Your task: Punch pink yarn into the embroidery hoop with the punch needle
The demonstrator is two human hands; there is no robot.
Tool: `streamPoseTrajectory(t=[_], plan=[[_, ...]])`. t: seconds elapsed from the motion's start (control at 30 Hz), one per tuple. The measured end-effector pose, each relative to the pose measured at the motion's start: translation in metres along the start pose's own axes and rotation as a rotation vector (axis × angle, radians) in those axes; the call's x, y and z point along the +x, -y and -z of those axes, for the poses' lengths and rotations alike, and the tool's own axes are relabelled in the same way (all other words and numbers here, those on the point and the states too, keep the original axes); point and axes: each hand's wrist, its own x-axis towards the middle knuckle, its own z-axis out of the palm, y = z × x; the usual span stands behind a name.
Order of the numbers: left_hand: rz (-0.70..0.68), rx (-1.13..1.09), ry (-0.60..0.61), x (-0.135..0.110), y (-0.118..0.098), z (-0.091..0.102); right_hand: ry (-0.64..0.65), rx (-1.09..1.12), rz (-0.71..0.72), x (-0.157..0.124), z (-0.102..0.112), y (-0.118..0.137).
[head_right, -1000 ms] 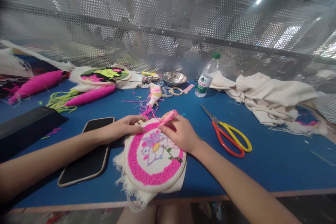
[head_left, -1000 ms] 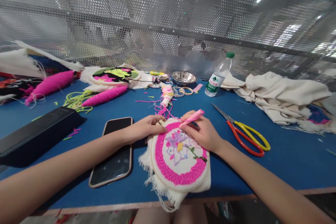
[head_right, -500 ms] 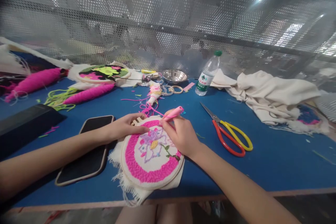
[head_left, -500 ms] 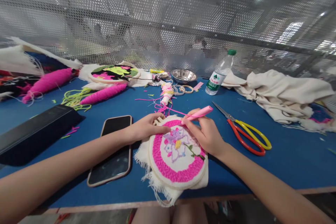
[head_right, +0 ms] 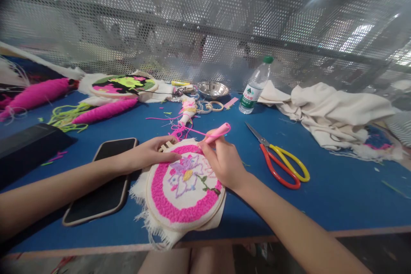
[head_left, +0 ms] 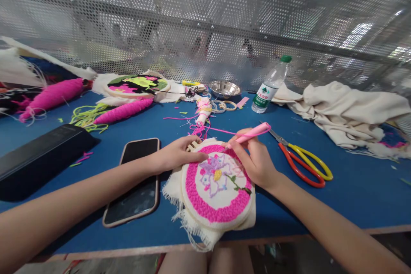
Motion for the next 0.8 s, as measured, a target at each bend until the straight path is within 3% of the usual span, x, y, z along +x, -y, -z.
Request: streamPoseTrajectory(t=[0.27,0.47,0.63,0.8], plan=[[0.01,-0.001,0.007,0.0,-0.001,0.0,0.002,-0.056,0.057,-0.002,0.001,0.001],[-0.096,0.086,-0.043,-0.004,-0.002,-0.003,0.008,-0.194,0.187,0.002,-0.001,0.009],[-0.15,0.045,-0.036,-0.006,-0.004,-0.004,0.096,-0.252,0.129,0.005,-0.003,0.011],[-0.057,0.003,-0.048,-0.002,-0.002,-0.001,0.031,-0.087,0.022,0.001,-0.001,0.009]])
